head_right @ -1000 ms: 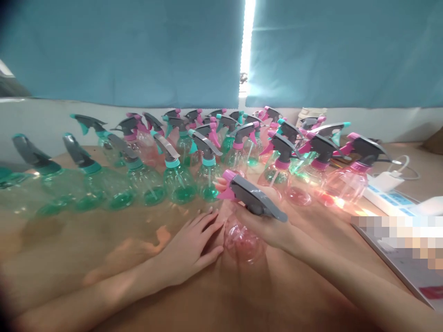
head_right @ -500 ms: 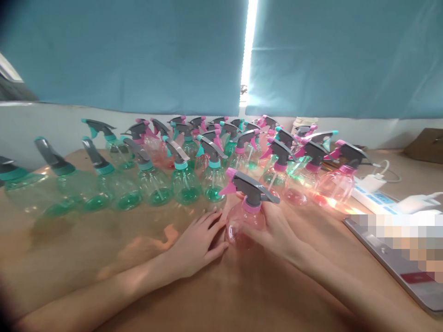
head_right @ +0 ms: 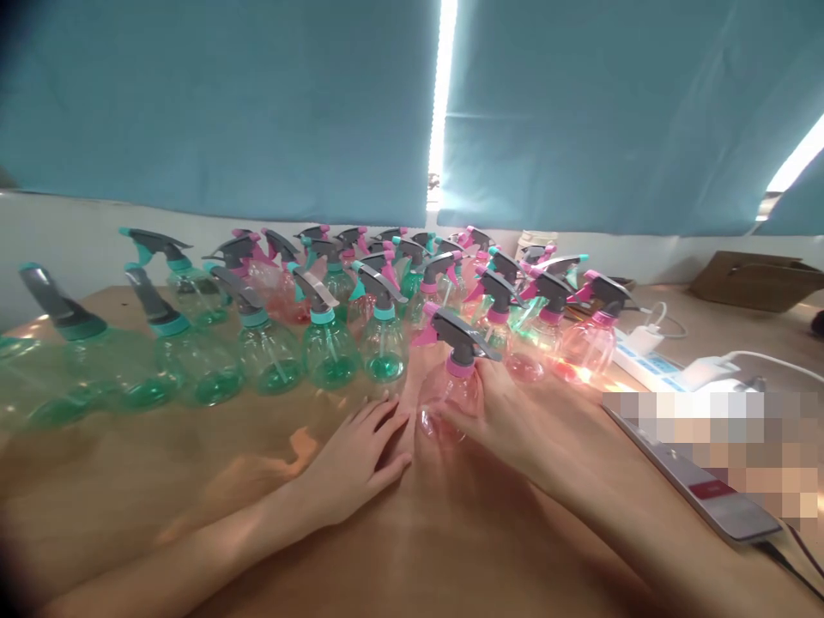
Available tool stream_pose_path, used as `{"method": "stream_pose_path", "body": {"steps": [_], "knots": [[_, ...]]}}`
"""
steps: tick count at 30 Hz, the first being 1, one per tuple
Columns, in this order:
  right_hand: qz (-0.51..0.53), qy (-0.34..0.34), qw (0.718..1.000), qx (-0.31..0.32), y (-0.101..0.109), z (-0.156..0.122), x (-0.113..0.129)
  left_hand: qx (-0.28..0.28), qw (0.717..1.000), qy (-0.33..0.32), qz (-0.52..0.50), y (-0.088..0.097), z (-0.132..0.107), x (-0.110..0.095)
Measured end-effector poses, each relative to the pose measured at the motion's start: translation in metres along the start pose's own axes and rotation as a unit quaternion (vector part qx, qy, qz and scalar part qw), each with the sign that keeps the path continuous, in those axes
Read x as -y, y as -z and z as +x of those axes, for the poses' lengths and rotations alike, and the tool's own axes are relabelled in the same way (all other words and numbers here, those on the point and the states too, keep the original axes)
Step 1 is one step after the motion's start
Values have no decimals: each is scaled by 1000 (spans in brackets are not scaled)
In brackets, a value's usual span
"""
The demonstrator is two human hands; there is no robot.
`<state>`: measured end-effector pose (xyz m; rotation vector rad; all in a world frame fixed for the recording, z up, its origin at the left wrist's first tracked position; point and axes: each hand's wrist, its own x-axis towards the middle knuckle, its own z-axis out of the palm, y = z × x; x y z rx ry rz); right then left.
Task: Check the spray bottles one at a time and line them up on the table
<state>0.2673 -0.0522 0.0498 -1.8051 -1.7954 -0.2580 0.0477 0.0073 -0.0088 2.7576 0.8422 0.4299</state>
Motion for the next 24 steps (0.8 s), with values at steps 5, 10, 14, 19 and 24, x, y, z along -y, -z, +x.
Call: {"method": "stream_pose_path", "body": {"steps": [5,10,14,19,24], "knots": [[80,5,996,-33,-36,7,-24,6,1000,7,7,0,0,0],[91,7,995,-42,-51,25,-27,14,1000,10,14,0,1,1],[93,8,994,-52,-58,38,-23,19,1000,9,22,2,2,0],[86,2,994,-62,-65,47,-21,31,999,12,30,4,2,0],[77,-5,994,-75,-68,52,-21,34,999,20,34,3,3,0]]}}
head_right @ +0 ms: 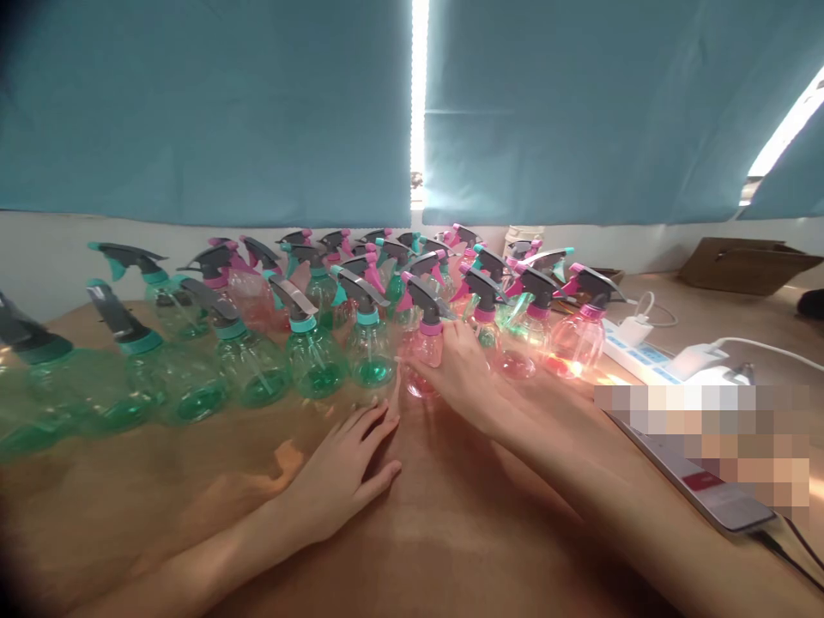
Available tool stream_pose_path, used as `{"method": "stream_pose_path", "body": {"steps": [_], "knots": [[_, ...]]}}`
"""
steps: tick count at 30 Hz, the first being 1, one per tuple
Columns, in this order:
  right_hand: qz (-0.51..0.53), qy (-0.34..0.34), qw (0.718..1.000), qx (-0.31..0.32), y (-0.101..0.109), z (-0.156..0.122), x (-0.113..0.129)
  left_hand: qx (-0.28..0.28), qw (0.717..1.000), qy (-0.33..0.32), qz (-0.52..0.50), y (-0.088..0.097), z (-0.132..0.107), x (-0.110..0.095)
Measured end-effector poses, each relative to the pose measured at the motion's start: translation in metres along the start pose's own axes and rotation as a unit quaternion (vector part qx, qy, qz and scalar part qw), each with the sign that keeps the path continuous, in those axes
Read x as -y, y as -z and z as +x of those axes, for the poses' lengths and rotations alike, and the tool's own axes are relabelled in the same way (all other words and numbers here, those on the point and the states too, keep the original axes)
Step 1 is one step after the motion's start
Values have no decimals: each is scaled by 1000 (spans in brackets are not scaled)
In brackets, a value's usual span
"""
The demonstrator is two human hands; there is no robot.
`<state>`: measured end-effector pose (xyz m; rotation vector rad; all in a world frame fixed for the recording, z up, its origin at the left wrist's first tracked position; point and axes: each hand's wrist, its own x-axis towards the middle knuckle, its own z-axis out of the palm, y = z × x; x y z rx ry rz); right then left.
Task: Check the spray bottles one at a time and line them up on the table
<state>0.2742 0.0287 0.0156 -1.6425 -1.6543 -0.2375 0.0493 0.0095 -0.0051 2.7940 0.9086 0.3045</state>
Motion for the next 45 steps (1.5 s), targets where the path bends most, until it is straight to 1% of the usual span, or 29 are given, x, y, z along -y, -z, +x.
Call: {"method": "stream_pose_path", "body": {"steps": [9,20,27,33,38,45], "knots": [[-16,-20,999,-25,-6,5,3,8,1000,3,-2,0,-1,0],[-54,-30,997,-54,-12,8,3,-4,1000,-5,-8,-3,-1,3],[-76,-39,995,-43,-9,10,5,7,1000,0,6,-2,0,2],[-88,-51,995,-14,2,8,9,1,1000,2,-5,0,0,1],[-98,-41,994,-2,10,1,10,-8,1000,-7,-11,0,0,0],[-109,-23,994,-7,10,0,9,2,1000,-2,-1,2,0,-1]]}}
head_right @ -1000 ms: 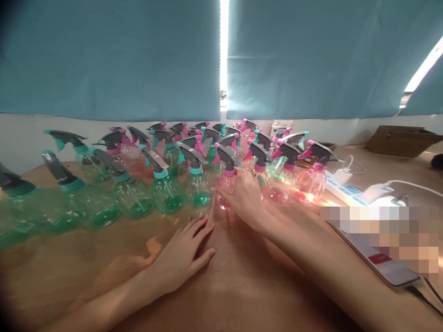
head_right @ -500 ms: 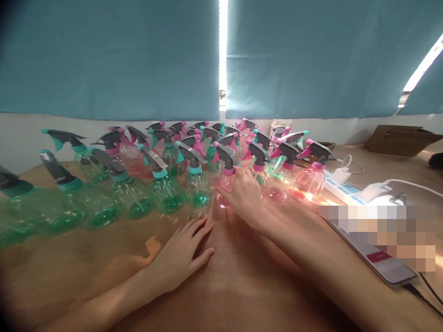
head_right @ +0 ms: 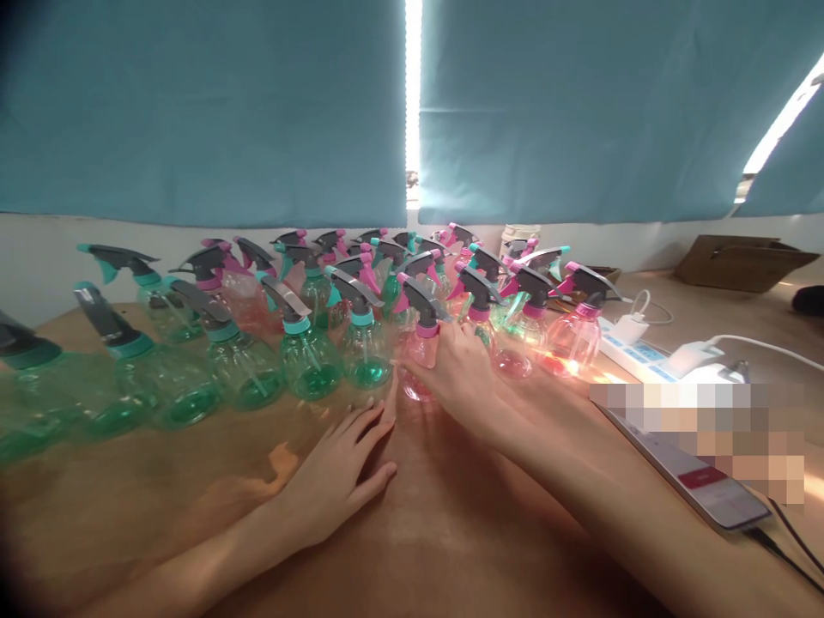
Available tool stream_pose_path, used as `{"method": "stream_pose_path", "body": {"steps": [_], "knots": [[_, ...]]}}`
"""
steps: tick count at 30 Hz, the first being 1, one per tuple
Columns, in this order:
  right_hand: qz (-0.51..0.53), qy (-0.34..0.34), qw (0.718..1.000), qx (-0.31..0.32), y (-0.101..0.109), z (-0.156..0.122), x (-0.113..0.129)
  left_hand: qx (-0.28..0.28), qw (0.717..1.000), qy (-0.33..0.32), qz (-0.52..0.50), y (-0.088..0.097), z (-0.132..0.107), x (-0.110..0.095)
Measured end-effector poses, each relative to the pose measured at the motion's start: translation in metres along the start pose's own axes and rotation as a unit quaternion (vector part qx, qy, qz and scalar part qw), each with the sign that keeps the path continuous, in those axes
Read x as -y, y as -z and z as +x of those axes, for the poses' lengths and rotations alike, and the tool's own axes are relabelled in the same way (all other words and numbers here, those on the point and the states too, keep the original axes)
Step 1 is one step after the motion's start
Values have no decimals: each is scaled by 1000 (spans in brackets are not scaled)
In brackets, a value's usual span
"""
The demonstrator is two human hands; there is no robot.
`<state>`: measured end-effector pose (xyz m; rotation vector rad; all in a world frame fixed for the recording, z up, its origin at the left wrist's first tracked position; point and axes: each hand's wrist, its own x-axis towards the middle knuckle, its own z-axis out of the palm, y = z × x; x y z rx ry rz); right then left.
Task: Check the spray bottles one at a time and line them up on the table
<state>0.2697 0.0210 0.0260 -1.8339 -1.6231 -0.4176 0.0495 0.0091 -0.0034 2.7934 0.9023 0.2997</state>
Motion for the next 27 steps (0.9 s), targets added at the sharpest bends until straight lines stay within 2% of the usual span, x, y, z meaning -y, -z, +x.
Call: {"method": "stream_pose_path", "body": {"steps": [12,16,19,22,24,27], "knots": [[-17,20,999,-45,-18,12,0,16,1000,9,14,-1,1,1],[-21,33,998,-48,-17,13,2,27,999,10,26,0,1,0],[-17,49,997,-48,-6,8,0,15,1000,7,27,0,0,1],[5,57,998,-41,15,-3,-9,4,1000,3,17,-2,0,2],[41,35,998,-31,29,-12,-20,-3,1000,2,13,-3,0,3],[33,-11,999,-33,44,-23,-40,-5,1000,-1,14,-4,0,5]]}}
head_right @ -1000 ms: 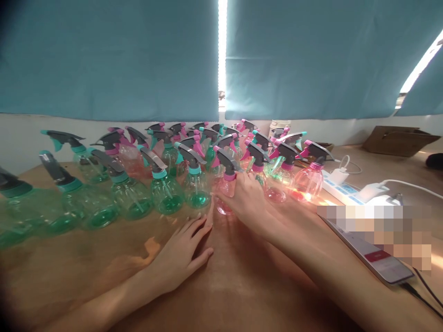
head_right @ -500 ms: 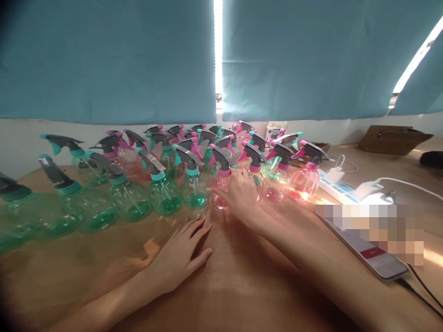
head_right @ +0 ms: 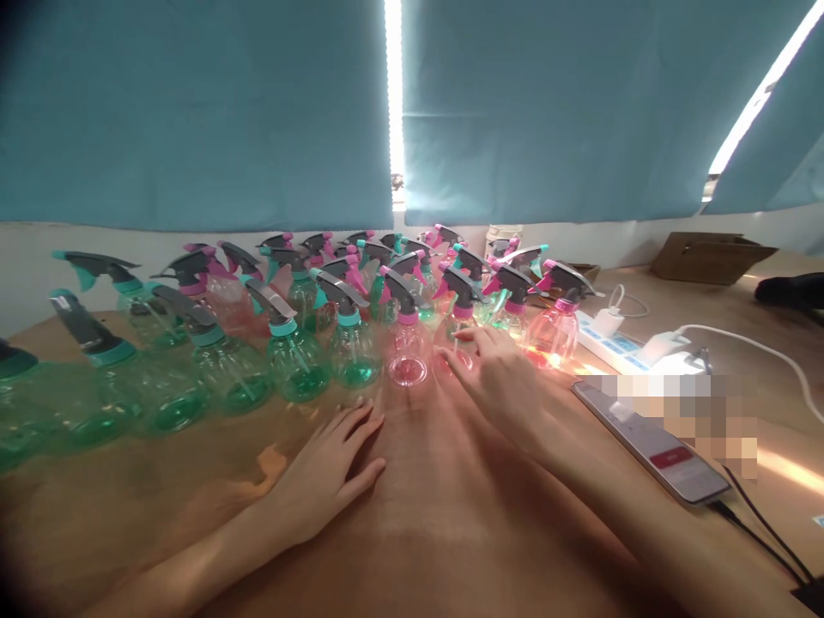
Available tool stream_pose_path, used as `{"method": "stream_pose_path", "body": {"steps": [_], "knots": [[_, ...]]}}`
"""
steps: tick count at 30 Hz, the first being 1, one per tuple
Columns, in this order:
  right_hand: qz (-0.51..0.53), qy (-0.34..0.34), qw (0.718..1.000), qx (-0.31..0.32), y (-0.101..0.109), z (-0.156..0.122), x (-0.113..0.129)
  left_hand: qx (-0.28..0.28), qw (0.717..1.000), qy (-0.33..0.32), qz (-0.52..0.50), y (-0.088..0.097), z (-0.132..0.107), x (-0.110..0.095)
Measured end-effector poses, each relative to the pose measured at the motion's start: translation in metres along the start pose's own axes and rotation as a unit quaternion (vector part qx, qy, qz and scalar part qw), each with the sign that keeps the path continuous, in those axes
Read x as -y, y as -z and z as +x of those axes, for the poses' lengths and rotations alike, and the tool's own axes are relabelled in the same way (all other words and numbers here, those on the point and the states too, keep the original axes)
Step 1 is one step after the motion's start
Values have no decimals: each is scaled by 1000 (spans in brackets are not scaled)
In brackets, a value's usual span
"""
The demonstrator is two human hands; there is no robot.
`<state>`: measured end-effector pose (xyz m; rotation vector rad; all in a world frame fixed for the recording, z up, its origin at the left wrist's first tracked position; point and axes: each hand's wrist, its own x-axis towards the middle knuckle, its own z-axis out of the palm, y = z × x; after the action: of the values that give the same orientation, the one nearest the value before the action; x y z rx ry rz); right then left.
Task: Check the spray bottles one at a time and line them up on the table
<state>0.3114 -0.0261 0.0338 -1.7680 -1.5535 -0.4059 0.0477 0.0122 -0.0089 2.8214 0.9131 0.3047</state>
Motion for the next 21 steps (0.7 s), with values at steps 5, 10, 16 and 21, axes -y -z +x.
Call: {"method": "stream_pose_path", "body": {"steps": [5,10,16,21], "knots": [[-18,-70,997,9,-2,4,-24,-6,1000,0,-4,-1,0,3],[-17,-98,994,46,-22,25,-27,-1,1000,7,-12,3,1,2],[-29,-116,991,66,-26,33,-24,9,1000,15,-9,6,0,2],[-43,-96,991,78,0,13,-24,3,1000,15,-8,4,1,4]]}}
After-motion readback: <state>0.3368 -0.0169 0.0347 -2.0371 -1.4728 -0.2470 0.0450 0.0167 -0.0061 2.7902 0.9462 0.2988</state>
